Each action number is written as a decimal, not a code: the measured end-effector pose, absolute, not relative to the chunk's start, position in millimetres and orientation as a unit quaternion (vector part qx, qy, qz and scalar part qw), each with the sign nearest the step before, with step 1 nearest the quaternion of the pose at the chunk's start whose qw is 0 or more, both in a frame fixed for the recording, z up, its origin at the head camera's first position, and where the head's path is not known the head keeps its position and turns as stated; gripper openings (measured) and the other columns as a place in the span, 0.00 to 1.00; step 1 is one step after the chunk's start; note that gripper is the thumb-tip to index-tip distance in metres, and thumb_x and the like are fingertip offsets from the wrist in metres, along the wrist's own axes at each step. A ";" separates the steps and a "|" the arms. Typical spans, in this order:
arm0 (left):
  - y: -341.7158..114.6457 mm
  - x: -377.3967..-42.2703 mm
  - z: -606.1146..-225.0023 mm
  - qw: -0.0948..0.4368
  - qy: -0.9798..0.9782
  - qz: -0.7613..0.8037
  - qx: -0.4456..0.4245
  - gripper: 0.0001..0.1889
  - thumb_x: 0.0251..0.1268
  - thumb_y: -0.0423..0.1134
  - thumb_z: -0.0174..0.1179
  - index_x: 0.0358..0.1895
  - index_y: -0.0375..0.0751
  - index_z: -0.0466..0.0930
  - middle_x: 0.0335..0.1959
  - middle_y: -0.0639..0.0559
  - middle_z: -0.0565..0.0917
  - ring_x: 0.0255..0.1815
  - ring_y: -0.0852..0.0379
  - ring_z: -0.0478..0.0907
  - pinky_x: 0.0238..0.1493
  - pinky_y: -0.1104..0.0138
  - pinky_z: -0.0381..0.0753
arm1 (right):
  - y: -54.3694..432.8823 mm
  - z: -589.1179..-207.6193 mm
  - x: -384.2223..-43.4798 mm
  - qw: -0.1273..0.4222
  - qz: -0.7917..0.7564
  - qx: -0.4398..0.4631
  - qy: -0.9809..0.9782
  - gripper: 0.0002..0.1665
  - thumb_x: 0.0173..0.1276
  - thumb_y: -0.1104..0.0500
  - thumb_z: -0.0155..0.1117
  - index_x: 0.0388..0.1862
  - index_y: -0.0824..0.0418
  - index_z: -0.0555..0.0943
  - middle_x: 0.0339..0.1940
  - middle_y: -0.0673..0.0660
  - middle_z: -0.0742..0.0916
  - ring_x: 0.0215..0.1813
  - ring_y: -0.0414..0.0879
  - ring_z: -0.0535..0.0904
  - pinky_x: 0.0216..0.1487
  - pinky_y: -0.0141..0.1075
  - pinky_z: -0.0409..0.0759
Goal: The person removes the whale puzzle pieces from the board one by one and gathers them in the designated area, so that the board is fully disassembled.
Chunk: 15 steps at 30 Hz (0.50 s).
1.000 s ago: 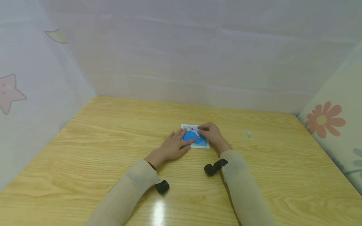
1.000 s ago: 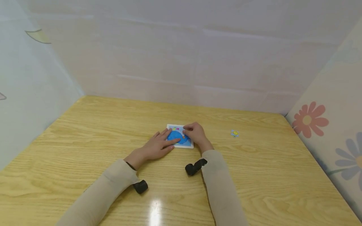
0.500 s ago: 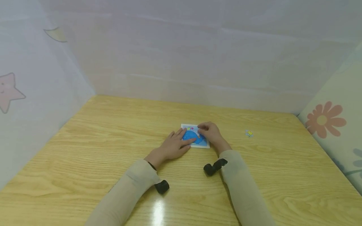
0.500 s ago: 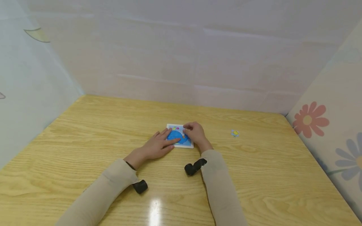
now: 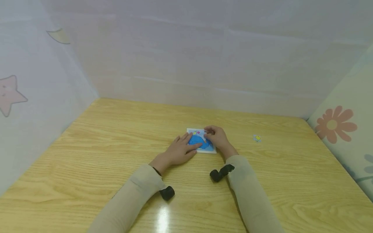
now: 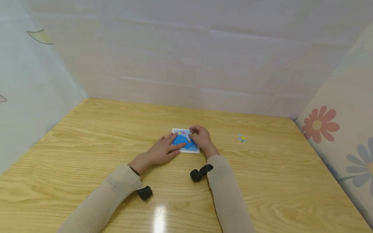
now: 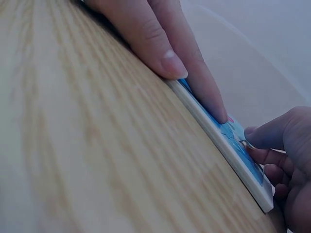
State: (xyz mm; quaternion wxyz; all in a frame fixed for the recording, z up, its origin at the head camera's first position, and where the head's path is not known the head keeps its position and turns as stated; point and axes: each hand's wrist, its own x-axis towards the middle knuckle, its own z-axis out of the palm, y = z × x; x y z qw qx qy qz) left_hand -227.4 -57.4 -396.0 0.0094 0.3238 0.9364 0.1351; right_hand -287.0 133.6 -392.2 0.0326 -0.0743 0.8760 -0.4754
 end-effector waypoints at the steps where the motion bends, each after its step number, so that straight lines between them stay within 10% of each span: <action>1: -57.3 -227.2 -395.5 0.009 0.936 0.136 0.324 0.22 0.66 0.52 0.36 0.63 0.62 0.57 0.66 0.40 0.45 0.65 0.45 0.38 0.59 0.49 0.41 | 133.6 -392.1 -287.1 0.034 -0.474 -0.075 0.877 0.15 0.59 0.63 0.57 0.47 0.62 0.76 0.41 0.56 0.78 0.43 0.48 0.71 0.47 0.39 0.68; 15: -55.5 -225.8 -392.2 0.002 0.934 0.131 0.331 0.22 0.67 0.52 0.35 0.63 0.60 0.58 0.66 0.40 0.46 0.65 0.45 0.39 0.59 0.49 0.42 | 135.0 -391.7 -287.9 0.028 -0.468 -0.090 0.879 0.16 0.58 0.64 0.58 0.47 0.62 0.77 0.43 0.58 0.78 0.46 0.50 0.71 0.49 0.42 0.67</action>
